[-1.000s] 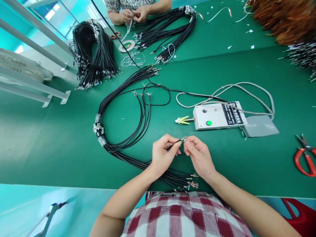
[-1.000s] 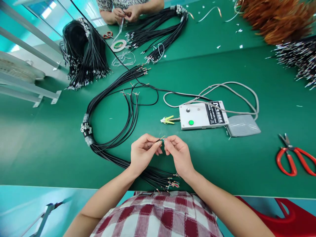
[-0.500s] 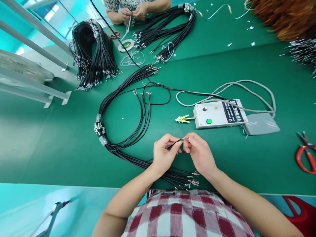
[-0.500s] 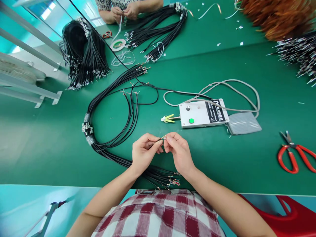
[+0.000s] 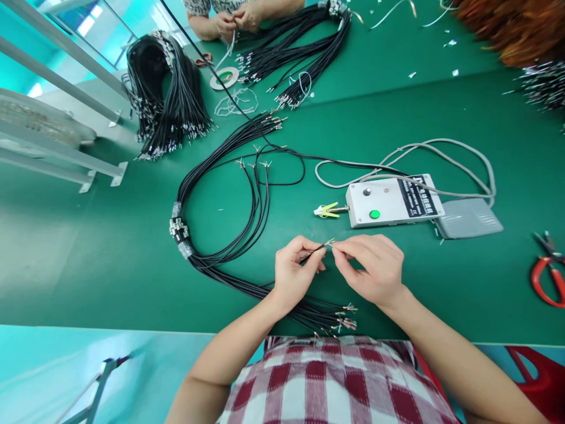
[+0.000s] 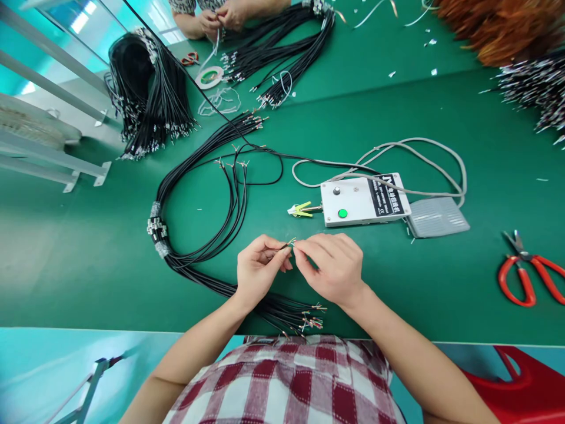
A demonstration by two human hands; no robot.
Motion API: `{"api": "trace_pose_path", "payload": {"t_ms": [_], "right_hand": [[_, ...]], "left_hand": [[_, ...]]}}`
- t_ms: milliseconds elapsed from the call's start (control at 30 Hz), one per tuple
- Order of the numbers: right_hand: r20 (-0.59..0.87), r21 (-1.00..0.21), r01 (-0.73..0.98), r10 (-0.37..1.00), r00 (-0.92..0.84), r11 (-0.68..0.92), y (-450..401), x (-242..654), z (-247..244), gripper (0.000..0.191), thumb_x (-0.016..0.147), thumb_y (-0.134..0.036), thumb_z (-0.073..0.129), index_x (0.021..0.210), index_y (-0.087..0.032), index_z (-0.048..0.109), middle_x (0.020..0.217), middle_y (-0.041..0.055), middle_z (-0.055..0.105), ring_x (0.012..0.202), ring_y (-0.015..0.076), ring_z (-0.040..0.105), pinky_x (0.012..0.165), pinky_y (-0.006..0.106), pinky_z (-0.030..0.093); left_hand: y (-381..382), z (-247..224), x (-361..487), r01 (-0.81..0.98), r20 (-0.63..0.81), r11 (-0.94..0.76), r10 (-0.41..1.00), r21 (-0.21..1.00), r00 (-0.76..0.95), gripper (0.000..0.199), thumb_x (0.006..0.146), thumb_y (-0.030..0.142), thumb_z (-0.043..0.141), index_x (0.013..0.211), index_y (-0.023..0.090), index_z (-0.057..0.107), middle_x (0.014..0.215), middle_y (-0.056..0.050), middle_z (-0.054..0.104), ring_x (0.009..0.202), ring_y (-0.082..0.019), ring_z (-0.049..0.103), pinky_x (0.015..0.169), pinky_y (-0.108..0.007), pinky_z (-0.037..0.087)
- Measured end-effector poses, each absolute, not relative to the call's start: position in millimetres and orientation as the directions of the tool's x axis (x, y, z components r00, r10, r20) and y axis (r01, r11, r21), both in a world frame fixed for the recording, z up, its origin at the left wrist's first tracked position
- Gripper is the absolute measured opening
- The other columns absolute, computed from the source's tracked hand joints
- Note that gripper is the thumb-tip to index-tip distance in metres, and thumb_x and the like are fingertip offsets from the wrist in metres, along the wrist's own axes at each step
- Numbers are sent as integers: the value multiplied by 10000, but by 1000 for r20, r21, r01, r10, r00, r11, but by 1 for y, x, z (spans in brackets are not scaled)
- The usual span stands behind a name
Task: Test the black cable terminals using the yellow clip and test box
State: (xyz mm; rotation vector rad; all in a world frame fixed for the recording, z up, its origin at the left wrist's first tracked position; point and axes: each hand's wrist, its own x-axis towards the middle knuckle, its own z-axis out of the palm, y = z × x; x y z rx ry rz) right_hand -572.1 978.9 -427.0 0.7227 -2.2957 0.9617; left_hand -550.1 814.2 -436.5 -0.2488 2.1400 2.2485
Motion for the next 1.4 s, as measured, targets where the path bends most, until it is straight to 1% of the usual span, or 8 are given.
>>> {"api": "trace_pose_path", "payload": {"t_ms": [167,367,467,567,733,1000,1167,1400], "right_hand": [[755,-57,-767,-474,-452,640,989,-582,-423,145,817,-176,745,936,-246,701,715,-42,723,552,97,552,594,317,380],[754,26,-819,-549,-360,573,990,-590,-437,123,832,-158,728,886,-264,699,735,-47,708,558,88,520,557,313,346],[730,-106,-800,-500,-466,591,991,-587,-443,114,852,-176,711,906,-276,699,750,-38,712,586,92,559,557,310,346],[633,-457,-693,-345,-694,557,989,-579,-443,103,864,-197,696,950,-254,695,806,-3,705,623,106,586,595,294,407],[82,-981,-110,-175,-981,157,973,-567,-439,161,888,-340,662,979,-207,655,784,-2,637,550,96,540,545,266,458],[-193,-973,214,-214,-958,-84,955,-575,-445,239,835,-422,692,854,-186,656,691,-14,637,494,89,529,486,245,438],[-235,-967,254,-271,-934,-37,964,-576,-448,253,845,-436,677,882,-192,620,581,-49,591,495,112,575,512,244,446],[-234,-972,225,-360,-903,66,973,-582,-445,224,873,-402,646,839,-183,620,610,-32,622,533,119,612,546,237,456]], "left_hand": [[816,-436,-550,-156,-160,-58,-83,986,-984,197,814,274,748,785,147,600,630,8,651,509,-102,641,485,-194,514],[817,-434,-551,-194,-204,-116,-79,974,-976,260,794,330,766,777,150,579,561,13,641,465,-109,630,452,-198,511],[817,-436,-552,-203,-216,-136,-91,970,-972,302,761,356,794,768,149,575,575,2,662,452,-120,636,433,-206,514],[817,-437,-554,-195,-212,-148,-112,970,-971,319,750,371,803,765,146,578,598,-4,673,454,-124,643,428,-210,517],[819,-437,-553,-183,-200,-144,-109,972,-974,320,754,373,802,758,148,576,569,3,657,453,-116,632,446,-209,517],[811,-439,-553,-202,-204,-118,-8,972,-979,329,783,403,773,791,158,554,643,14,621,471,-73,561,457,-191,451],[809,-436,-565,-123,-113,-55,157,991,-981,340,847,368,713,1124,184,643,1056,-70,603,678,-78,589,642,-229,530],[816,-441,-577,-170,-145,-143,170,975,-975,258,783,358,776,862,146,652,964,-21,523,624,-60,587,570,-218,518]]}}
